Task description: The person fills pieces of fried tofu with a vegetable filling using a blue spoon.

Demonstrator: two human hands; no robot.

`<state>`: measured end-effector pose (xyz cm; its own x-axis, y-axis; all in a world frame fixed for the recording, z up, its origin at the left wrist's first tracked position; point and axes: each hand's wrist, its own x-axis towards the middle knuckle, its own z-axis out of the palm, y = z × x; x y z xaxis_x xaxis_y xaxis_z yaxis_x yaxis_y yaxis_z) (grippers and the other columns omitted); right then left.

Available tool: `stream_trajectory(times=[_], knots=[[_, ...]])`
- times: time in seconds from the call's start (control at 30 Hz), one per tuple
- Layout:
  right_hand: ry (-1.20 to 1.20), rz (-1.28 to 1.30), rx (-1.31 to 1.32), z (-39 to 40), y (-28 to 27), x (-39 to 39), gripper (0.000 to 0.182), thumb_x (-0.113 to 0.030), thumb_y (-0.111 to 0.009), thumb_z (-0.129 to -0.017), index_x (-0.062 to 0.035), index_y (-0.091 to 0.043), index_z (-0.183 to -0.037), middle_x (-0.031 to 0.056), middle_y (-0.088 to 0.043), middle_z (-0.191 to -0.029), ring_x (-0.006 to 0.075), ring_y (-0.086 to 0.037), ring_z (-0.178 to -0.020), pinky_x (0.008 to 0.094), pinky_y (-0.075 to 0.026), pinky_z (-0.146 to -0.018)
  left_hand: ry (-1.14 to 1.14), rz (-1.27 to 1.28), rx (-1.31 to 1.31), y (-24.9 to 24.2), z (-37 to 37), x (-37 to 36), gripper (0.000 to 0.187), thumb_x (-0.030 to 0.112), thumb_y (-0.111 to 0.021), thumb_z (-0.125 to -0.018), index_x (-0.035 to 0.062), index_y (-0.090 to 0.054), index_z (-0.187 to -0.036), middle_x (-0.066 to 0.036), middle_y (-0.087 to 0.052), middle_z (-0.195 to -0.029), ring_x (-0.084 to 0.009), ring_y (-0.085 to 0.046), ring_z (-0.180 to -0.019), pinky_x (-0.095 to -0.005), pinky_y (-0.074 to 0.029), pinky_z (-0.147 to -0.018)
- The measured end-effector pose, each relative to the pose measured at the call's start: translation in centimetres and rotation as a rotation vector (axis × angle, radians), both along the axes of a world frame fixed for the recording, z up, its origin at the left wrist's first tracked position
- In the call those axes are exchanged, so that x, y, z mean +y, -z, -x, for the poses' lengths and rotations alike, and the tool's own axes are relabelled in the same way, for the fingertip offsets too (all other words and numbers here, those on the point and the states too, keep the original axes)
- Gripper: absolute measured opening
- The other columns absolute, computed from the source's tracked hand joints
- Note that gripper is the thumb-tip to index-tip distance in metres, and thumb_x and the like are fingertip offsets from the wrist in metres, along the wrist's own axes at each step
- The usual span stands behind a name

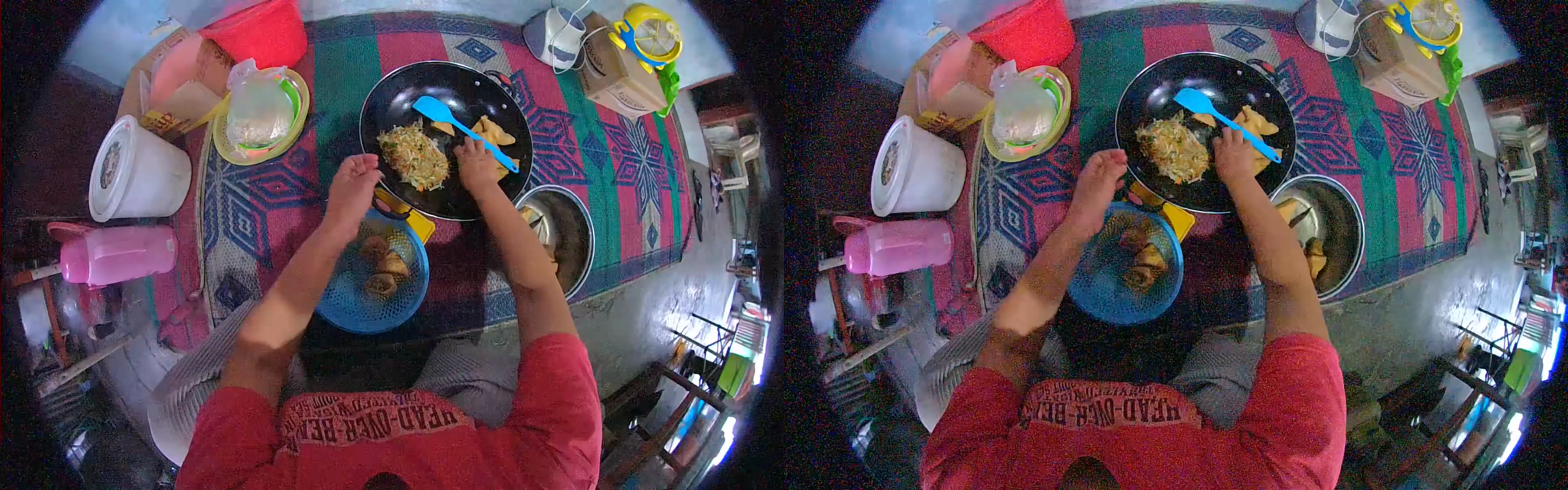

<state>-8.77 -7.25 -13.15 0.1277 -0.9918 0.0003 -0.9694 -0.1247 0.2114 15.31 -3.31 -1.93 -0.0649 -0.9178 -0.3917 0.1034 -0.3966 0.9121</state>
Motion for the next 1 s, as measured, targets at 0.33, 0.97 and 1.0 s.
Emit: stream_trajectory(times=[0.33,0.97,1.0], knots=[[0.125,-0.031,-0.436,0.7,-4.7,-0.6,0.024,-0.008,-0.055,-0.073,-0.0042,-0.052,-0.097,0.0106,-0.052,-0.093,0.0250,-0.050,-0.090,0.0339,-0.044,-0.074,0.169,0.057,-0.037,3.4,3.4,-1.1,0.028,0.013,-0.052,-0.078,0.0031,-0.050,-0.105,-0.005,-0.054,-0.094,-0.0130,-0.052,-0.084,-0.0241,-0.042,-0.074],[0.220,-0.692,-1.845,-3.9,-8.6,0.0,0.037,-0.009,-0.059,-0.075,0.0018,-0.047,-0.109,0.0071,-0.055,-0.099,0.0132,-0.053,-0.087,0.0253,-0.043,-0.076,0.103,0.014,0.300,2.9,3.6,-3.1,0.040,0.010,-0.058,-0.077,0.0083,-0.045,-0.114,-0.005,-0.052,-0.099,-0.0155,-0.054,-0.086,-0.0288,-0.050,-0.070],[0.204,-0.667,-1.842,-4.0,-8.4,-0.1,0.037,-0.010,-0.059,-0.077,0.0026,-0.047,-0.110,0.0075,-0.055,-0.099,0.0128,-0.053,-0.085,0.0250,-0.044,-0.075,0.101,0.001,0.317,2.9,3.6,-3.2,0.040,0.009,-0.058,-0.077,0.0070,-0.045,-0.115,-0.006,-0.052,-0.100,-0.0162,-0.055,-0.086,-0.0293,-0.050,-0.070]])
